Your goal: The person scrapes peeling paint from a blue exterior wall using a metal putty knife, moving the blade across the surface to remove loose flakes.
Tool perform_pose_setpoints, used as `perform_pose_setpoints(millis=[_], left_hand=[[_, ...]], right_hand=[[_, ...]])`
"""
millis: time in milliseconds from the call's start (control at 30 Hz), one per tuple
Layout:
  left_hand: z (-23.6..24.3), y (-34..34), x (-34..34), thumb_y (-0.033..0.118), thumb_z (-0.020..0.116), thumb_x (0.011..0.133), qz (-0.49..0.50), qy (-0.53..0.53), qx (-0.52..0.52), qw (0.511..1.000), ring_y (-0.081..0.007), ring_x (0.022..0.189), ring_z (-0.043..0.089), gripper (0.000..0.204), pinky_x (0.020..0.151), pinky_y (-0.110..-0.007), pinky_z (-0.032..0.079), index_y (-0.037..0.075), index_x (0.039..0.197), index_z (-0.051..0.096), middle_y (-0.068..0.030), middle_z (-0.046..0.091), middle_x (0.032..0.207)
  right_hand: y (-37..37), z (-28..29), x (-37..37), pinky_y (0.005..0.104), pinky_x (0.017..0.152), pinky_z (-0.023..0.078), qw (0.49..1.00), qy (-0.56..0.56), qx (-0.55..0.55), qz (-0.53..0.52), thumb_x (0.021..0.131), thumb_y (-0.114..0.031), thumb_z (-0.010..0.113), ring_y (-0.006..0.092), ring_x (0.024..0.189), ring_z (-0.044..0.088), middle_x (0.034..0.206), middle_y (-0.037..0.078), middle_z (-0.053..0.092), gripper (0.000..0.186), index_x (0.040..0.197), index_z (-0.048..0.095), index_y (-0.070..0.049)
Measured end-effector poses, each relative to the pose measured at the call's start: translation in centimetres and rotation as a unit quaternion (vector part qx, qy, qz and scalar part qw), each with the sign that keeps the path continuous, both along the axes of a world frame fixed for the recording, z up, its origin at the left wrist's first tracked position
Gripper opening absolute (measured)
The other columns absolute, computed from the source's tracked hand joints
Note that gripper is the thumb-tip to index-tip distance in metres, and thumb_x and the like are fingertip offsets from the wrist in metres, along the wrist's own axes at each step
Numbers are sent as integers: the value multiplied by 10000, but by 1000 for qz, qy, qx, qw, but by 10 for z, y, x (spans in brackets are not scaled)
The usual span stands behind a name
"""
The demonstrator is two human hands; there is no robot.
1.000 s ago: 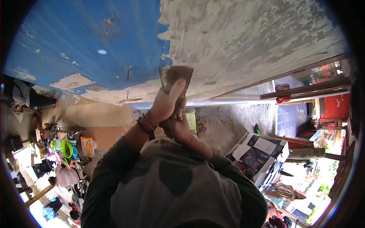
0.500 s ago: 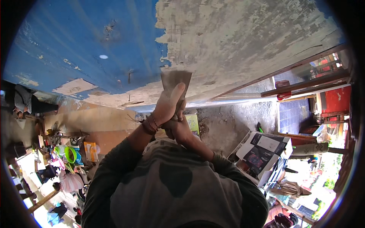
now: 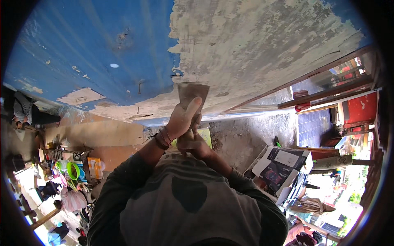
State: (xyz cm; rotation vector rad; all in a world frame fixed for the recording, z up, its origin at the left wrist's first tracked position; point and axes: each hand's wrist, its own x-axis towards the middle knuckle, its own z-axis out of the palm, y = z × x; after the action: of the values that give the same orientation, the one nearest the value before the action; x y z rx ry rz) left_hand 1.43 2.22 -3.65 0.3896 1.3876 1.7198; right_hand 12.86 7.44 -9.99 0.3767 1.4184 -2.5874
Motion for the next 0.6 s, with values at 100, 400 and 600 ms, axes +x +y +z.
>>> perform_pose_setpoints(millis=[100,400,600], left_hand=[[6,4,0,435,475,898,-16,23,1,1000,-104,379,448,472,370,-236,347,44,636,505,-42,487,505],[41,10,-2,383,488,903,72,18,38,997,-109,348,428,440,322,-241,323,33,637,498,-42,464,487],[7,11,10,389,484,906,61,-34,28,997,-104,329,411,429,307,-239,331,45,650,494,-41,458,483]], right_hand=[[1,-2,-3,267,471,332,996,62,48,29,822,-141,534,132,536,437,653,29,445,151,910,464,-40],[5,53,-27,228,430,369,992,-70,79,-65,721,-120,662,76,518,505,648,21,560,122,757,587,-32],[-15,2,-9,230,483,394,979,-72,47,-186,694,-151,672,76,560,519,677,35,577,164,788,632,-22]])
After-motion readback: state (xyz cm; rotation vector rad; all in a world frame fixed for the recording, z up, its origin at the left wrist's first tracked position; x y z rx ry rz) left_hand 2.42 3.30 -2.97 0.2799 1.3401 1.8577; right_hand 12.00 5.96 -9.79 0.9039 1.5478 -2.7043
